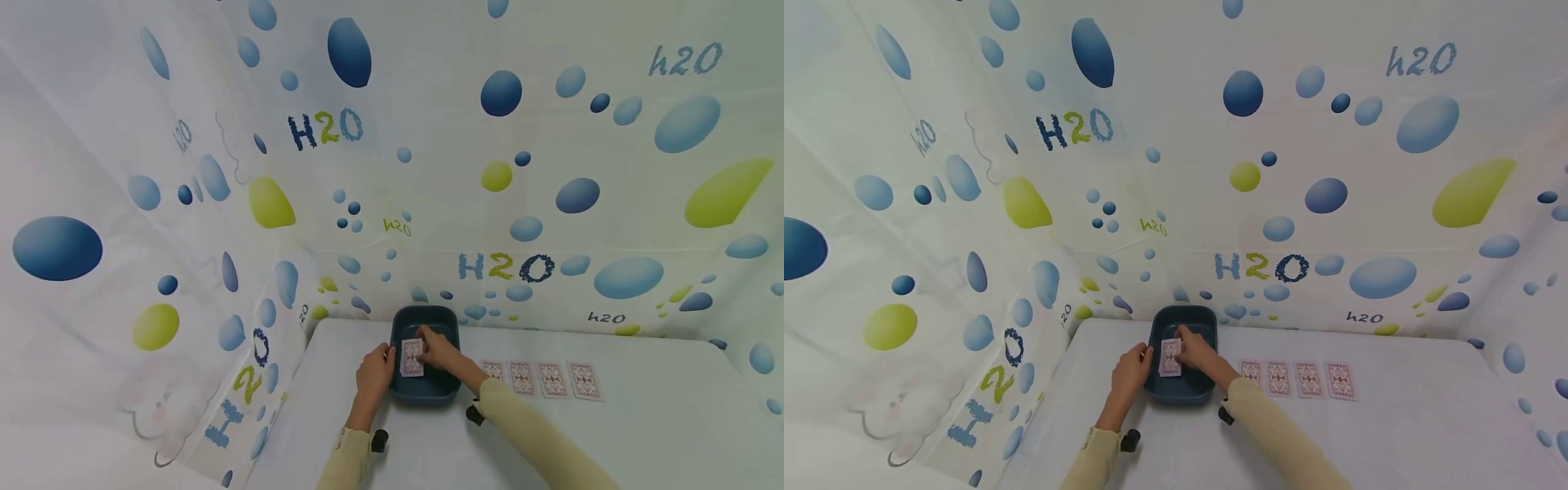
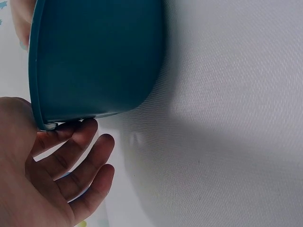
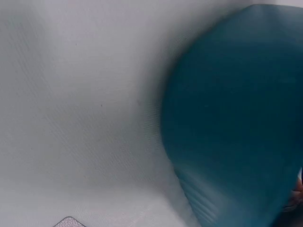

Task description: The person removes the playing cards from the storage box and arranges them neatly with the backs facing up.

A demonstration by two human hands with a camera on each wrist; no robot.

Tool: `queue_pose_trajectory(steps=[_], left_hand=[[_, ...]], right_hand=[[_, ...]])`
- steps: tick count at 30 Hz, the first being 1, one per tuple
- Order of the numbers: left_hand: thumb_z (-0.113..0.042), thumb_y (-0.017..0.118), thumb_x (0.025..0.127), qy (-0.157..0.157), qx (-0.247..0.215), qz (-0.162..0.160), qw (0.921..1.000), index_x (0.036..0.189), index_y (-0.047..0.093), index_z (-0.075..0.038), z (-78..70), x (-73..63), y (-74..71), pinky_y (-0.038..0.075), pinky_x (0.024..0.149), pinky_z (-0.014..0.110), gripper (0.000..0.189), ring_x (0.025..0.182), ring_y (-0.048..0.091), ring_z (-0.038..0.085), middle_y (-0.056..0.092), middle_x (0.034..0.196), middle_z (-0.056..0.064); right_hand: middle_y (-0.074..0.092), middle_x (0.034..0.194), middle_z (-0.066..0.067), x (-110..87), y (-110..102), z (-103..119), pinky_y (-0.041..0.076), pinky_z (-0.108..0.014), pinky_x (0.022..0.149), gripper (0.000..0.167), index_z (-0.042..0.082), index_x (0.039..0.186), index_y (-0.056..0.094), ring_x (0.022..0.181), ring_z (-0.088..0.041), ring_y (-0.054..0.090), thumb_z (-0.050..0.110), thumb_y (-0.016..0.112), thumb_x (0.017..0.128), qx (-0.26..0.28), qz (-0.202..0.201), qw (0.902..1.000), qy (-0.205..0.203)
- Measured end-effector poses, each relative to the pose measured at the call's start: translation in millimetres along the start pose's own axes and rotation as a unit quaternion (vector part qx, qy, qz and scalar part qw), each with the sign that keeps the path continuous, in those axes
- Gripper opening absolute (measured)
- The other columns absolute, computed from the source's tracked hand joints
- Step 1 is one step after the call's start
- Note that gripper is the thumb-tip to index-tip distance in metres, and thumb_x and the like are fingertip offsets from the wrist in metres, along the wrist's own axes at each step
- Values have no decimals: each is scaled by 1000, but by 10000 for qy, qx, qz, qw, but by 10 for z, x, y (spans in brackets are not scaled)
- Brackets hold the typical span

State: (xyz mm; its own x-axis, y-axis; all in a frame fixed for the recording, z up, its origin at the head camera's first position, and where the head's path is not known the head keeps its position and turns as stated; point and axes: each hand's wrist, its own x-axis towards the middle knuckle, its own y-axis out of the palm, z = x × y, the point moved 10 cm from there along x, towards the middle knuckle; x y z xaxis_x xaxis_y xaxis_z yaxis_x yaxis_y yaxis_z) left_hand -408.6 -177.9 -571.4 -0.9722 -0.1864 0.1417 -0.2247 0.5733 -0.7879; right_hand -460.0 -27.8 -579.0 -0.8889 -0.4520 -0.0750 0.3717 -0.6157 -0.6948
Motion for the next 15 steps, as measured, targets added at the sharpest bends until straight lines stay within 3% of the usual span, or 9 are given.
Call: queue_pose_trajectory(steps=[9, 15], left_hand=[[-30, 55, 103, -129, 91, 8, 9999, 89, 63, -10, 13, 4, 22, 35, 53, 32, 25, 59, 50, 17, 60, 72, 4], [-30, 55, 103, -106, 58, 25, 9999, 89, 62, -11, 4, 5, 29, 35, 53, 32, 25, 58, 50, 17, 61, 72, 4]], right_hand=[[65, 82, -3, -260, -355, -67, 45, -29, 65, 45, 7, 130, 53, 70, -14, 55, 15, 74, 91, 897, 26, 9955, -308], [68, 86, -4, -541, -657, -324, 47, -29, 70, 51, 8, 135, 51, 75, -14, 57, 21, 74, 92, 1295, 178, 9913, -152]])
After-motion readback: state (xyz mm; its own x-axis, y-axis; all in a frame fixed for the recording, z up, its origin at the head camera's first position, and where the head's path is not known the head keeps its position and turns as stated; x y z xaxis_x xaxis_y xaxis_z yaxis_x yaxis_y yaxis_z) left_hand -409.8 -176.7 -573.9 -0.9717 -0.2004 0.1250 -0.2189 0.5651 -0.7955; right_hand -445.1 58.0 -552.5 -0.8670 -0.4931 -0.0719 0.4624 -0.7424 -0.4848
